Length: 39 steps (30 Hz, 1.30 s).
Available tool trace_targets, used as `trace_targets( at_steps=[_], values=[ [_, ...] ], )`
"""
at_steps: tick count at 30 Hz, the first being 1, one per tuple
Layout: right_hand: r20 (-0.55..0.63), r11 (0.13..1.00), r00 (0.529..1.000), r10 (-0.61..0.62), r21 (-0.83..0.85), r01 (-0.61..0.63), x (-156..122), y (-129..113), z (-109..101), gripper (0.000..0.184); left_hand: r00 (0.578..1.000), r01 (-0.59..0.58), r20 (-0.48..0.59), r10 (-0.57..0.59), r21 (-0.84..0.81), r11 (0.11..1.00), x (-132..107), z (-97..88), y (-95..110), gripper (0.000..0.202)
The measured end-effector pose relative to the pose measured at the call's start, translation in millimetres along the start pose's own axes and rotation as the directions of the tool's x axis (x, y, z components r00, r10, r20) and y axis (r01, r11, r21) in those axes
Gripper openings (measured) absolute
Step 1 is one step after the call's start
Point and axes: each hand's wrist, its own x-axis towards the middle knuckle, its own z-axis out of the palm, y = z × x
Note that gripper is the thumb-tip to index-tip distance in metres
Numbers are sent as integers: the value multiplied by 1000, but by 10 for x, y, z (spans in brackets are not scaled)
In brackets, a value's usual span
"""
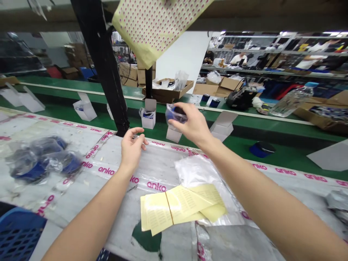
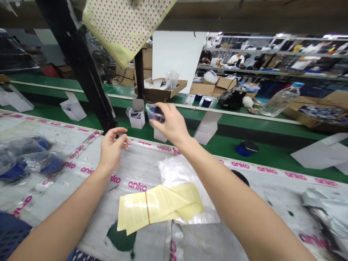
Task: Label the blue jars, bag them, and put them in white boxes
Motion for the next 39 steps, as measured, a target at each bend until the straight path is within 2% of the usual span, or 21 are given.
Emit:
trace_targets(
  at_steps=[1, 2, 4, 6, 8, 10, 14, 17, 20, 23, 26, 28, 29, 32, 35, 37, 39],
  values=[
    [-43, 996, 999, 16, -86, -20, 63, 59, -7, 51, 998, 39, 42, -39, 19, 999, -28, 23, -16, 25],
    [-36, 983, 999, 27, -182, -33, 108, 107, 9, 53, 993, 75, 88, -79, 47, 996, -58, 45, -35, 27],
    [27, 936, 998, 60, -350, -47, 144, 168, 96, 54, 973, 130, 177, -147, 109, 986, -113, 77, -74, 32],
    [67, 893, 992, 104, -445, -63, 117, 189, 221, 49, 952, 153, 242, -186, 149, 977, -153, 92, -110, 35],
    [71, 879, 989, 129, -469, -81, 45, 189, 345, 40, 934, 166, 286, -214, 184, 969, -172, 94, -136, 36],
    [63, 870, 994, 95, -491, -52, -58, 188, 449, 33, 920, 171, 313, -235, 218, 961, -178, 92, -152, 37],
    [117, 836, 992, -54, -538, 109, -264, 218, 606, 35, 893, 153, 368, -258, 290, 945, -190, 94, -172, 35],
    [161, 831, 985, -68, -537, 145, -299, 218, 642, 38, 868, 112, 425, -257, 335, 935, -211, 102, -186, 32],
    [177, 866, 981, -80, -475, 156, -259, 148, 507, 40, 847, 61, 474, -241, 364, 929, -228, 107, -194, 29],
    [177, 960, 984, -24, -272, 72, -360, 86, 200, 28, 822, 15, 525, -221, 368, 930, -240, 111, -185, 22],
    [295, 988, 955, 39, -153, 6, -751, 151, -116, 11, 794, -19, 574, -199, 351, 936, -265, 122, -149, 17],
    [380, 993, 923, 54, -116, -11, -1117, 269, -235, 5, 771, -80, 614, -169, 357, 931, -296, 134, -115, 23],
    [379, 994, 923, 71, -107, -32, -1300, 333, -256, 5, 752, -135, 644, -140, 359, 924, -317, 140, -100, 27],
    [212, 989, 967, 139, -85, -123, -1729, 459, -189, 8, 660, -358, 751, -4, 319, 877, -399, 166, -81, 28],
    [130, 987, 978, 162, -24, -160, -1862, 447, -83, 10, 576, -540, 807, 130, 256, 802, -481, 223, -96, 17],
    [107, 986, 981, 161, 17, -164, -1830, 405, -72, 13, 566, -586, 808, 161, 258, 768, -523, 299, -104, 13],
    [82, 986, 985, 150, 58, -155, -1784, 368, -107, 14, 602, -559, 789, 123, 306, 771, -556, 415, -106, 20]
  ],
)
